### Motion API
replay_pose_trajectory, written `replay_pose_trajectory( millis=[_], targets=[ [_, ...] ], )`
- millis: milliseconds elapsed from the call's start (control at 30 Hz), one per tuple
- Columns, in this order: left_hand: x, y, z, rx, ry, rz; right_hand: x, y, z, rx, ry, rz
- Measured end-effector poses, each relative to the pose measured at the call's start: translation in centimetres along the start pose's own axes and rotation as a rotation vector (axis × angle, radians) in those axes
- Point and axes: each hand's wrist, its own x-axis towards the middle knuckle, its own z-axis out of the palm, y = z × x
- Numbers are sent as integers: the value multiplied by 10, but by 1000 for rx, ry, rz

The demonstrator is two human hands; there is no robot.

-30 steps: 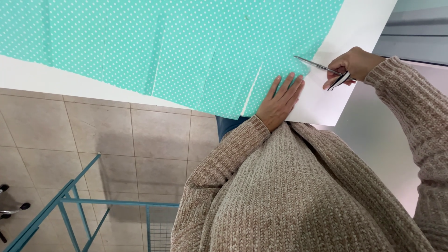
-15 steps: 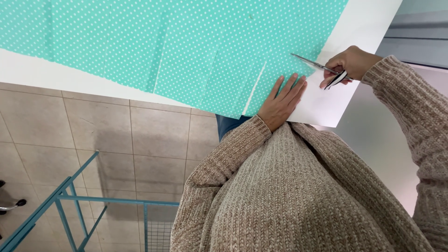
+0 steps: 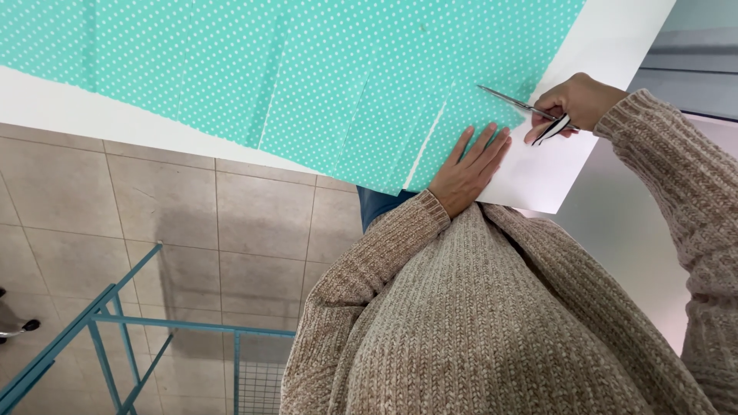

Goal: Cutting out sections of fabric using a paper template and scissors.

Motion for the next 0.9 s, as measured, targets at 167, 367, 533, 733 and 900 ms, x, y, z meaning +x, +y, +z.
replay_pose_trajectory(
  millis=[167,367,533,733,900],
  targets=[
    [0,-1,6,-24,-46,15,9,-3,3,-30,19,17],
    [-2,-1,6,-16,-27,24,-1,-26,-3,-15,13,50],
    [-1,-2,5,-4,-30,28,12,-9,-1,-64,8,-64],
    [-1,-1,11,-15,-13,27,20,-16,-2,-116,3,-66],
    [-1,-2,10,-17,-29,28,11,-31,-7,-169,19,-57]
  ],
)
